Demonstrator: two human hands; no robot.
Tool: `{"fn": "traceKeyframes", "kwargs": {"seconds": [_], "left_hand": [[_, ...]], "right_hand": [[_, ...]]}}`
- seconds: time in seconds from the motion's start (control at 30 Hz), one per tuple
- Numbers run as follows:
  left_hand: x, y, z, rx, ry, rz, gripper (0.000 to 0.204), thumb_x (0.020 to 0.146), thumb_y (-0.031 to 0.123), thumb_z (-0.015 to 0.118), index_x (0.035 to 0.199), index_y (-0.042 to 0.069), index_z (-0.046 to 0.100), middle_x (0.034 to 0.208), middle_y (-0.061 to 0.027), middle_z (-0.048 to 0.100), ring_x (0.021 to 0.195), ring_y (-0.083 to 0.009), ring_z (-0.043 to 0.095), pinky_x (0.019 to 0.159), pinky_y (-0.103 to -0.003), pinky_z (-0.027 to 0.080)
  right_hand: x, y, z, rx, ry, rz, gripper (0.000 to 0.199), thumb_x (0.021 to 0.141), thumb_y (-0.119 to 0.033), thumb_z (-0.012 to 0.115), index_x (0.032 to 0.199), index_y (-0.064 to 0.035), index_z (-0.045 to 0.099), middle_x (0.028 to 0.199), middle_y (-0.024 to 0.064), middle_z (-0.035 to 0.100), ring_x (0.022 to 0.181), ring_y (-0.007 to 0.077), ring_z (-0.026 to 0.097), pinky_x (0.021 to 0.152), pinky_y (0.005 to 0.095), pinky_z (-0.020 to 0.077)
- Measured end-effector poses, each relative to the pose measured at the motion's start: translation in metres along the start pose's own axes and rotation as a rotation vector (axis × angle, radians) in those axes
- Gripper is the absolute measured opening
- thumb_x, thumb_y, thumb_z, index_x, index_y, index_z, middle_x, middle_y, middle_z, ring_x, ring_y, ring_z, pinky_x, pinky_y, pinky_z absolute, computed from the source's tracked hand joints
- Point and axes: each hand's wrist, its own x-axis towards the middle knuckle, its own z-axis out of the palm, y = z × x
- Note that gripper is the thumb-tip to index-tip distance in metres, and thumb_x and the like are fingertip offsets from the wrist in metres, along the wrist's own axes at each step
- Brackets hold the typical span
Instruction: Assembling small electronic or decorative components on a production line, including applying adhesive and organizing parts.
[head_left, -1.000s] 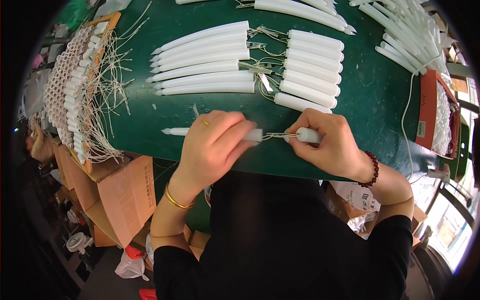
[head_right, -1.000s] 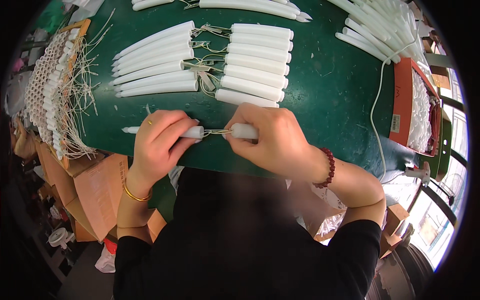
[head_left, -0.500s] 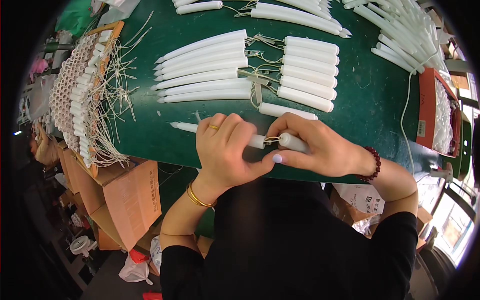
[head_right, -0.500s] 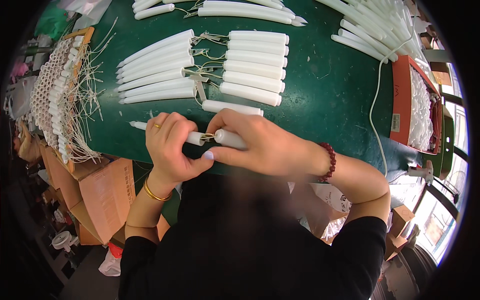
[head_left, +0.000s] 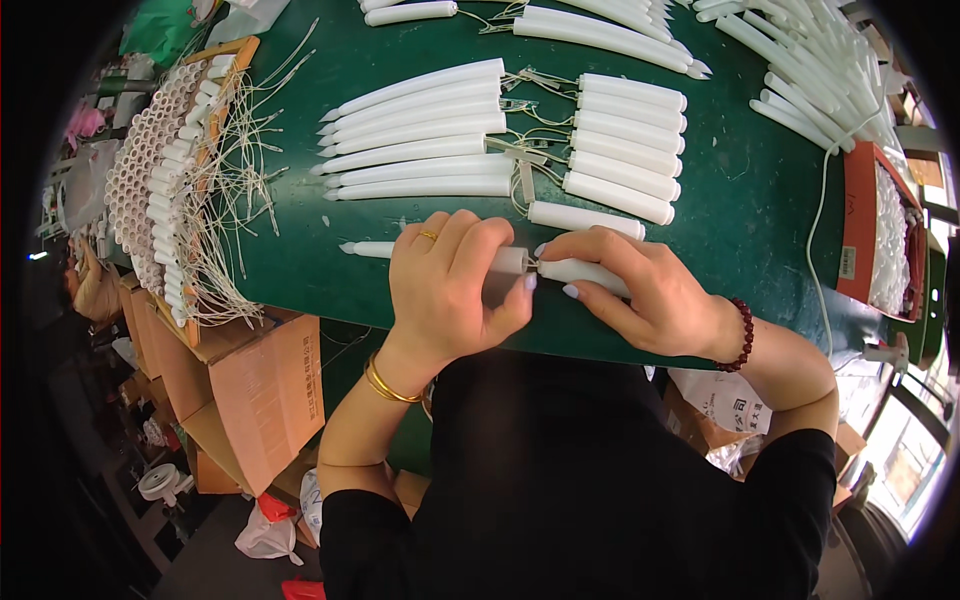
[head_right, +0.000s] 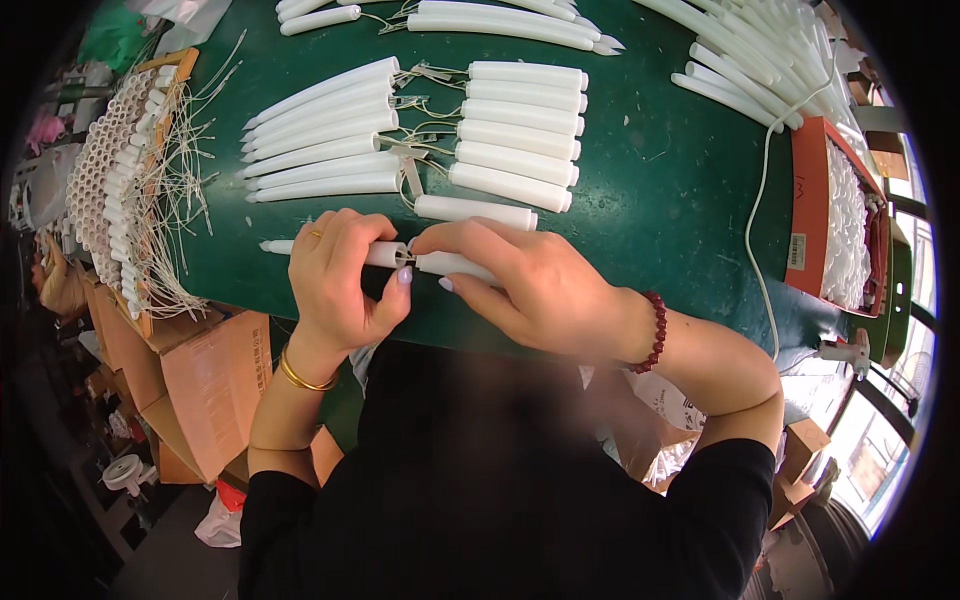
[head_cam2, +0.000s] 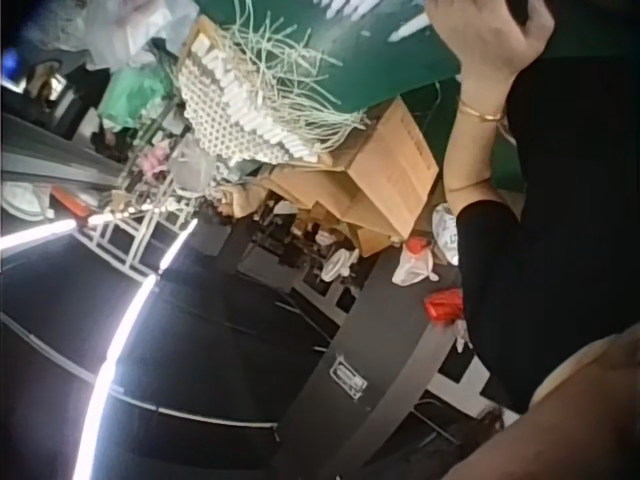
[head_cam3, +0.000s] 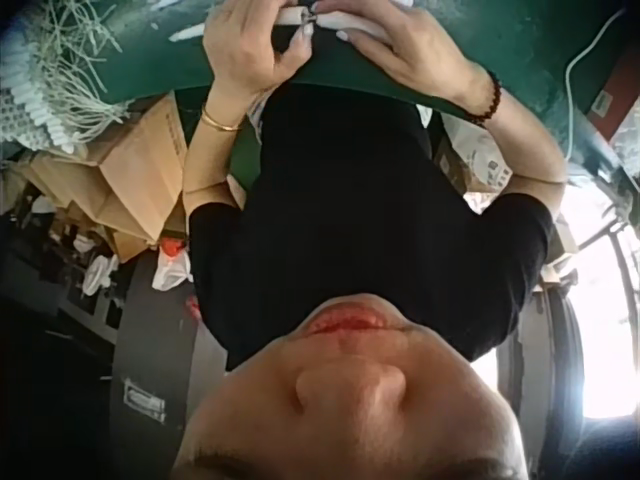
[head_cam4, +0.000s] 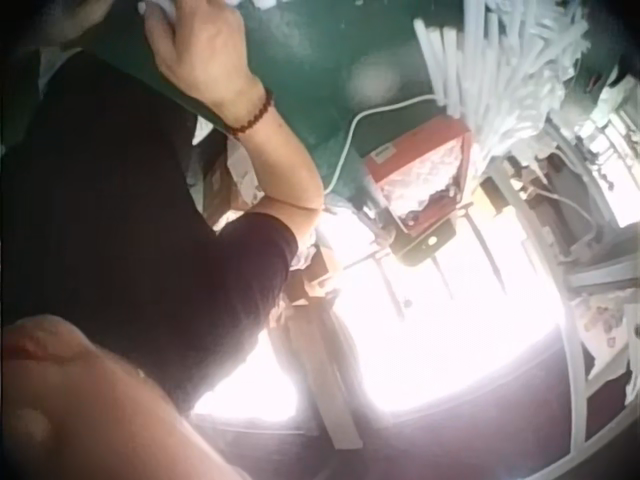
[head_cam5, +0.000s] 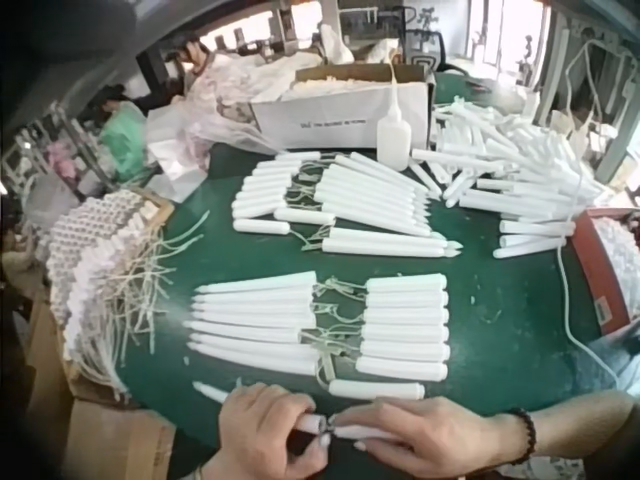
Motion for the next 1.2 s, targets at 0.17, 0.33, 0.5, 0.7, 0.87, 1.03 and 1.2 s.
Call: {"fn": "traceKeyframes", "kwargs": {"seconds": [0.17, 0.33, 0.5, 0.7, 0.87, 1.03, 1.2], "left_hand": [[-0.004, -0.005, -0.004, -0.019, -0.046, 0.116, 0.029, 0.076, 0.017, 0.070, 0.100, 0.005, 0.060, 0.079, -0.0055, 0.053, 0.065, -0.0228, 0.053, 0.056, -0.034, 0.040], [-0.003, 0.002, -0.010, -0.059, -0.095, 0.123, 0.029, 0.076, 0.014, 0.072, 0.102, 0.004, 0.061, 0.078, -0.0055, 0.054, 0.063, -0.0214, 0.055, 0.052, -0.031, 0.043], [-0.009, 0.007, -0.014, -0.080, -0.184, 0.040, 0.029, 0.075, 0.013, 0.073, 0.100, 0.004, 0.062, 0.077, -0.0067, 0.055, 0.062, -0.0222, 0.055, 0.050, -0.030, 0.043], [-0.010, 0.003, -0.015, -0.113, -0.199, 0.070, 0.029, 0.073, 0.014, 0.073, 0.099, 0.005, 0.063, 0.073, -0.0056, 0.056, 0.060, -0.0230, 0.055, 0.051, -0.031, 0.043], [-0.011, 0.001, -0.013, -0.045, -0.176, 0.123, 0.030, 0.075, 0.023, 0.073, 0.100, 0.010, 0.064, 0.070, -0.0010, 0.049, 0.054, -0.0171, 0.049, 0.045, -0.028, 0.037], [-0.010, 0.002, -0.018, -0.100, -0.161, 0.127, 0.030, 0.070, 0.015, 0.075, 0.097, 0.006, 0.068, 0.069, -0.0040, 0.054, 0.051, -0.0187, 0.051, 0.045, -0.029, 0.039], [-0.009, 0.005, -0.011, -0.153, -0.132, 0.146, 0.029, 0.067, 0.013, 0.076, 0.094, 0.005, 0.067, 0.068, -0.0035, 0.055, 0.049, -0.0174, 0.050, 0.043, -0.027, 0.038]], "right_hand": [[-0.004, -0.006, -0.002, -0.040, -0.008, 0.019, 0.035, 0.082, 0.005, 0.057, 0.117, -0.0009, 0.054, 0.110, 0.0152, 0.062, 0.092, 0.0311, 0.063, 0.079, 0.0361, 0.0523], [-0.008, -0.013, -0.002, -0.085, -0.017, 0.061, 0.038, 0.081, 0.006, 0.057, 0.118, -0.0033, 0.058, 0.101, 0.0143, 0.062, 0.084, 0.0302, 0.062, 0.073, 0.0363, 0.0514], [-0.007, -0.011, -0.007, -0.097, -0.066, 0.029, 0.037, 0.080, 0.004, 0.058, 0.116, -0.0035, 0.058, 0.092, 0.0133, 0.061, 0.075, 0.0273, 0.061, 0.068, 0.0356, 0.0504], [-0.007, -0.017, -0.009, 0.035, -0.045, 0.213, 0.026, 0.082, -0.001, 0.062, 0.108, -0.0018, 0.059, 0.085, 0.0139, 0.063, 0.073, 0.0288, 0.062, 0.066, 0.0344, 0.0496], [-0.011, -0.006, -0.005, -0.022, -0.028, 0.123, 0.027, 0.084, -0.006, 0.065, 0.109, -0.0025, 0.058, 0.086, 0.0139, 0.064, 0.072, 0.0284, 0.062, 0.066, 0.0346, 0.0499], [-0.010, -0.011, -0.005, -0.025, -0.066, 0.149, 0.025, 0.085, -0.010, 0.065, 0.108, -0.0031, 0.059, 0.079, 0.0127, 0.064, 0.066, 0.0309, 0.062, 0.062, 0.0355, 0.0502], [-0.009, -0.015, -0.006, -0.222, -0.152, 0.178, 0.020, 0.088, -0.020, 0.064, 0.101, -0.0053, 0.059, 0.068, 0.0119, 0.061, 0.058, 0.0321, 0.059, 0.052, 0.0376, 0.0459]]}}
